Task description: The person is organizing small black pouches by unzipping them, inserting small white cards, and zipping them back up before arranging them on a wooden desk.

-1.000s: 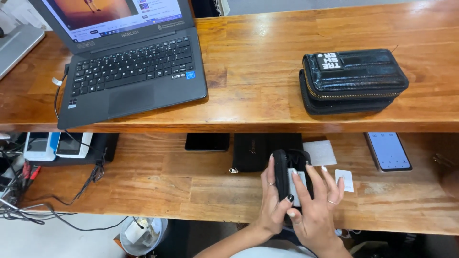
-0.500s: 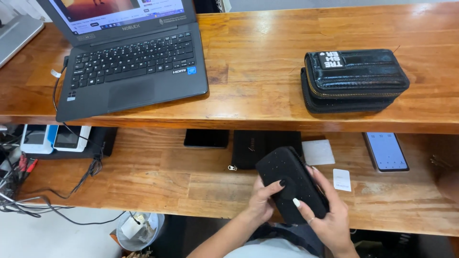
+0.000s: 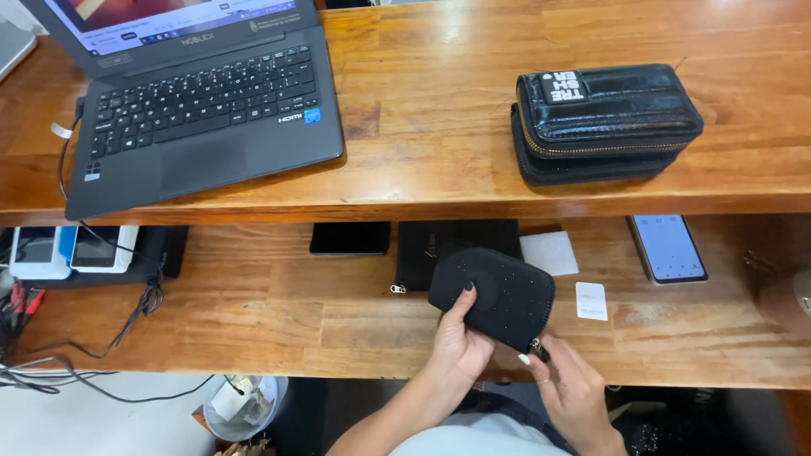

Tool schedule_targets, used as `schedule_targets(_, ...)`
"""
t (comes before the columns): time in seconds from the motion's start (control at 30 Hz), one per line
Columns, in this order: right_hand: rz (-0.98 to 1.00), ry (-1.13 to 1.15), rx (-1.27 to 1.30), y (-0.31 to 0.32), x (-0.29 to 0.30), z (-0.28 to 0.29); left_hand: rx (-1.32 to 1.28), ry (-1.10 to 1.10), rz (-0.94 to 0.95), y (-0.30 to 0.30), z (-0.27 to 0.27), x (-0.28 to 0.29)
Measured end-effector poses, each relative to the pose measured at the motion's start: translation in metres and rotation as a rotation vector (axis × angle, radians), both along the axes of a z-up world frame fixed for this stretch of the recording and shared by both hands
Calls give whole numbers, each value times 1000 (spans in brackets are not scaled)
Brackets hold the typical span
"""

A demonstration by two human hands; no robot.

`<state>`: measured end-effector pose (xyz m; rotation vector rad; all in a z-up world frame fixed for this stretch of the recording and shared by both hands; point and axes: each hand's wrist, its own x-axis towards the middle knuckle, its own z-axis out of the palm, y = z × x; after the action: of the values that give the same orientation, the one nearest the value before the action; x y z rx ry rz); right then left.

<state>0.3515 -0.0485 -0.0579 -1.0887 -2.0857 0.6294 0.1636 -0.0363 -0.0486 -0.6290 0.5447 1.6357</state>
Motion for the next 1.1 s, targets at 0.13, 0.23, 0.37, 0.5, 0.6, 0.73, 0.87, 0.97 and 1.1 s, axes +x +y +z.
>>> schedule_targets(0.13, 47, 104, 528, 11, -7, 43, -10, -59, -105, -3, 1, 11)
schedule_targets(0.23, -129, 131, 568, 16, 17, 27, 75, -193, -232, -10, -20, 26)
schedule_targets(0.37, -189, 238, 719, 45, 24, 59, 298, -165, -447, -19, -42, 22)
schedule_targets(0.5, 118, 223, 484, 59, 13, 94, 455, 91, -630, -8, -27, -9)
schedule_targets(0.6, 223, 244, 437, 87, 18, 79, 624, 493, -846, -5, -9, -13)
schedule_targets(0.73, 327, 274, 320, 92, 4, 87, 744, 1076, -1145, 5, 28, -29)
schedule_targets(0.87, 453, 171, 101, 97, -11, 81, 788, 1341, -1306, 17, 38, -35)
schedule_targets(0.97, 563, 189, -70, 98, -20, 61, 596, 1681, -1537, 13, 60, -29)
schedule_targets(1.1, 89, 599, -609, 99, -15, 40, 490, 1645, -1306, 3, 80, -35)
